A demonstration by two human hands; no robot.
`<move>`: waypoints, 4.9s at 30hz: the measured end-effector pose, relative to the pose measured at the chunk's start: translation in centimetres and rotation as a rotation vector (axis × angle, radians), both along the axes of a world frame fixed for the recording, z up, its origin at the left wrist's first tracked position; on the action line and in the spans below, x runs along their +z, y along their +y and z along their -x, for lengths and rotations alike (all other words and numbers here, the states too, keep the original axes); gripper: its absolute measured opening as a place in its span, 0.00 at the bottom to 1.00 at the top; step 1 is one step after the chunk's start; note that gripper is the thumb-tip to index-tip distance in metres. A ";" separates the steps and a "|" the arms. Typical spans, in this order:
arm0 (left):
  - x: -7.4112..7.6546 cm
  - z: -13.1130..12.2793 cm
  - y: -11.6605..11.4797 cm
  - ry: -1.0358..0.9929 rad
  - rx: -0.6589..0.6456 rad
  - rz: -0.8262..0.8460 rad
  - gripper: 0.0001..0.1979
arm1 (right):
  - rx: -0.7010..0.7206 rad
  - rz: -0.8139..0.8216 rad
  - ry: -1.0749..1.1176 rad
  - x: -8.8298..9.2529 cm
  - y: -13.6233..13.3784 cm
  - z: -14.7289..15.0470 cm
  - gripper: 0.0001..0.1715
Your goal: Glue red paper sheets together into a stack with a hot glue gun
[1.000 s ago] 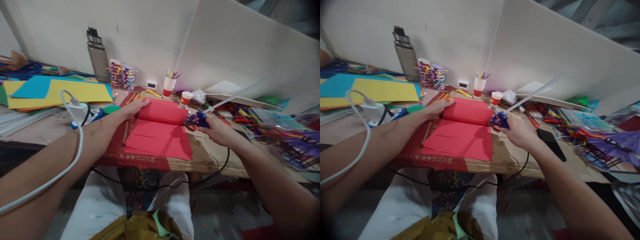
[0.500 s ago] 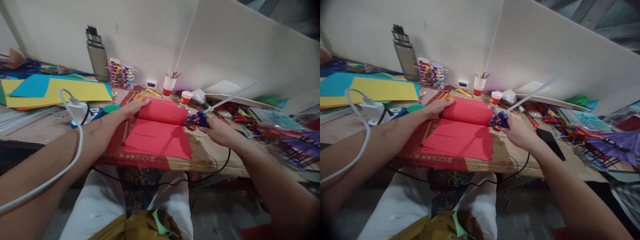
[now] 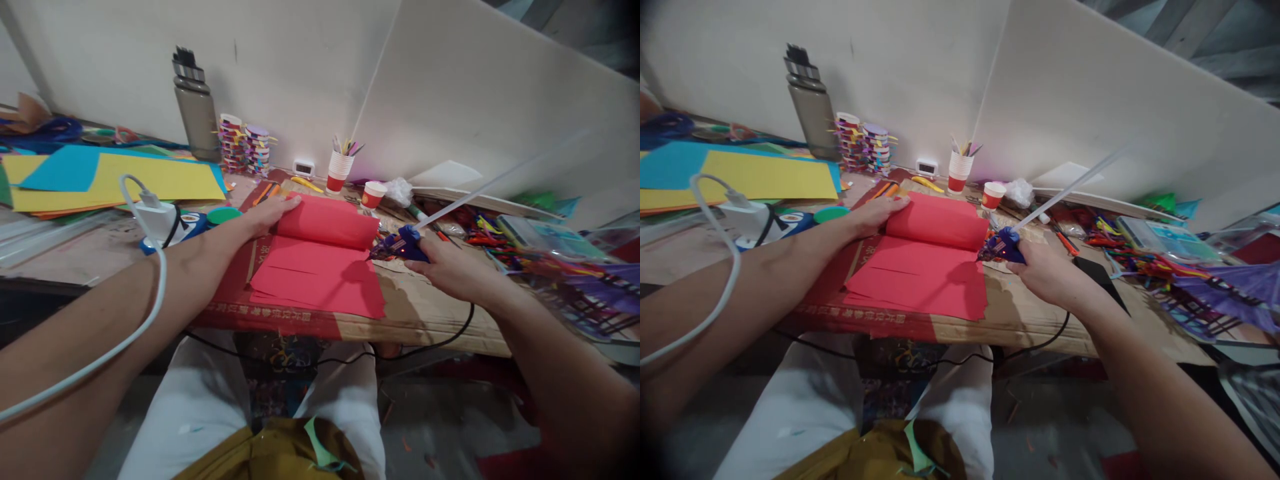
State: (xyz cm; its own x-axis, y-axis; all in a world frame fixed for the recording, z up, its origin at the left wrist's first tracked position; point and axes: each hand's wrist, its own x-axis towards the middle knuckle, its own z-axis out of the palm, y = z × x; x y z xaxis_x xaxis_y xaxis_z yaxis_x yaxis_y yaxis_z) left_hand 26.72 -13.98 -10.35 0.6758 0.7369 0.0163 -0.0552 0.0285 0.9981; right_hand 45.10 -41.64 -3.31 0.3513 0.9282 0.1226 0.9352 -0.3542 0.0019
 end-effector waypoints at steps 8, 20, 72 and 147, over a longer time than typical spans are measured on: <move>-0.5 0.1 0.5 0.002 -0.124 0.057 0.14 | 0.038 0.048 0.065 -0.9 2.4 0.4 0.11; -0.7 0.0 0.6 0.019 -0.094 0.018 0.15 | -0.014 0.012 0.045 -0.7 1.0 -0.7 0.09; -1.4 -0.5 1.2 -0.004 -0.099 0.009 0.13 | 0.259 -0.008 0.244 -1.4 10.6 8.3 0.15; -0.4 -0.3 0.0 -0.032 -0.062 0.061 0.12 | 0.175 0.010 0.224 -1.0 8.5 9.1 0.12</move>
